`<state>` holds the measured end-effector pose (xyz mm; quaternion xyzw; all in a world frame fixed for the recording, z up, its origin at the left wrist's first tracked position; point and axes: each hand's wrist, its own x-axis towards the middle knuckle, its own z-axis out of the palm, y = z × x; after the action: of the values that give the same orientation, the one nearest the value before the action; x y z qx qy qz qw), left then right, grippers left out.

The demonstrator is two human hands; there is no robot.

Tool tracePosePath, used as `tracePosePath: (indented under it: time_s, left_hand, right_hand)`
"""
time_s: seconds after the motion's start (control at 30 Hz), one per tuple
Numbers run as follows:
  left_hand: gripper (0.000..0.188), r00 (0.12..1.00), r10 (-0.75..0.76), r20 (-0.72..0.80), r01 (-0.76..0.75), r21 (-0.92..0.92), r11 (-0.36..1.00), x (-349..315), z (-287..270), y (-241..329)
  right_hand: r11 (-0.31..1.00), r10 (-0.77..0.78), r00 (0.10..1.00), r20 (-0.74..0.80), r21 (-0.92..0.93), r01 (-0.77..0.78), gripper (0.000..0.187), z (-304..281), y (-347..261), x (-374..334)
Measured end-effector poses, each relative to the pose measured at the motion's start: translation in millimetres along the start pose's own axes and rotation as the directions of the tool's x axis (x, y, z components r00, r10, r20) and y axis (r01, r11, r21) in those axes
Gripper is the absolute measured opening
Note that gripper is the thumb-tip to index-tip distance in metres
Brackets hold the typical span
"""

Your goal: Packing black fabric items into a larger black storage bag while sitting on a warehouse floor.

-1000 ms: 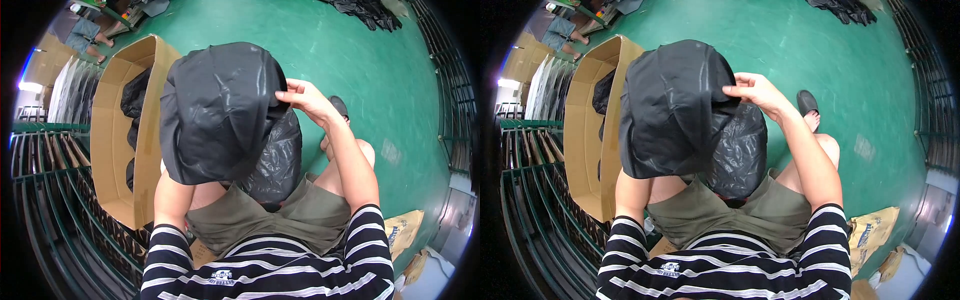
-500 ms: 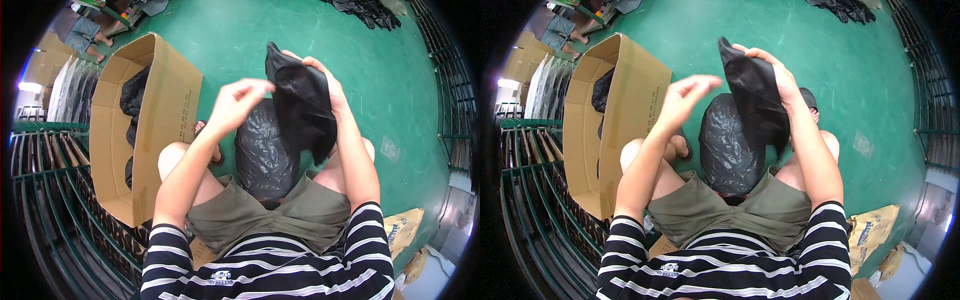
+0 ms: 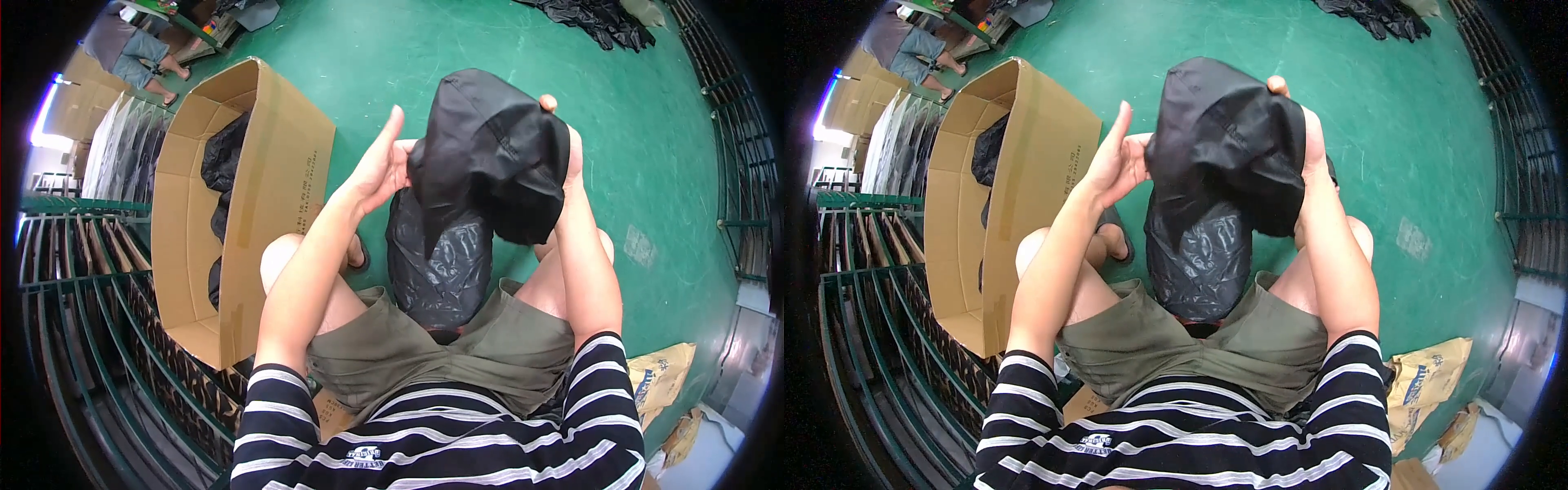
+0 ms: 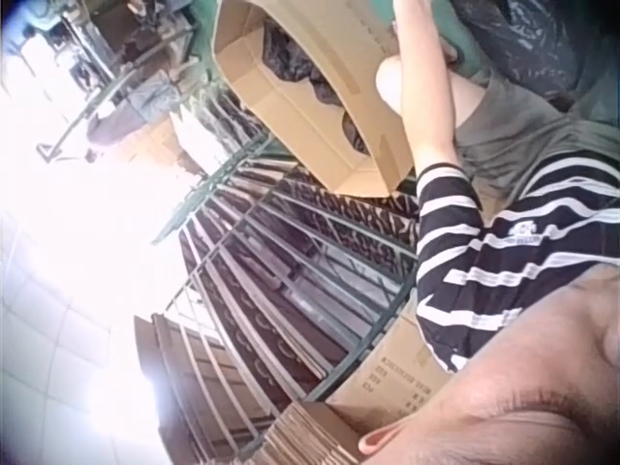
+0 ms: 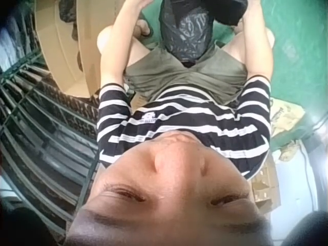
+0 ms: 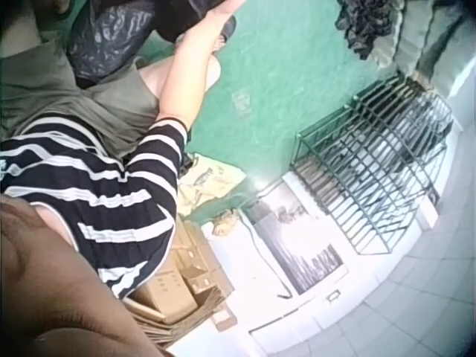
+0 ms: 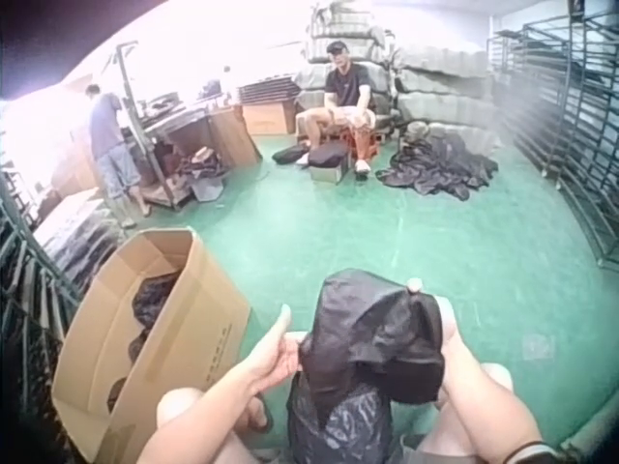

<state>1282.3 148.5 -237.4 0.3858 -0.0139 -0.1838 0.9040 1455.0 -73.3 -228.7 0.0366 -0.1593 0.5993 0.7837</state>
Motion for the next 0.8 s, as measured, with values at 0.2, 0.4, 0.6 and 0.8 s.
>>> tracePosePath:
  time_s: [0.2, 0.4, 0.6, 0.8]
  left_hand:
    - [0.038, 0.904, 0.250, -0.347, -0.309, -0.128, 0.942, -27.2, 25.2, 9.8]
    - [0.040, 0.829, 0.325, -0.455, -0.376, -0.022, 0.927, -22.7, 18.5, 25.0]
    - [0.033, 0.796, 0.390, -0.463, -0.267, 0.311, 0.912, -29.0, 26.4, 30.6]
    - [0.058, 0.949, 0.267, -0.171, -0.237, 0.175, 0.956, -59.3, 8.8, 8.2]
  right_hand:
    - [0.922, -0.265, 0.886, -0.380, -0.368, 0.117, 0.020, 43.8, 4.6, 14.6]
    - [0.859, -0.142, 0.697, -0.703, -0.438, -0.267, 0.037, -5.0, -5.0, 5.8]
    - [0.976, 0.010, 0.939, -0.344, -0.200, -0.084, 0.065, 16.6, -18.4, 3.1]
    - [0.967, 0.082, 0.923, -0.377, -0.195, -0.165, 0.057, -1.8, -21.7, -15.7]
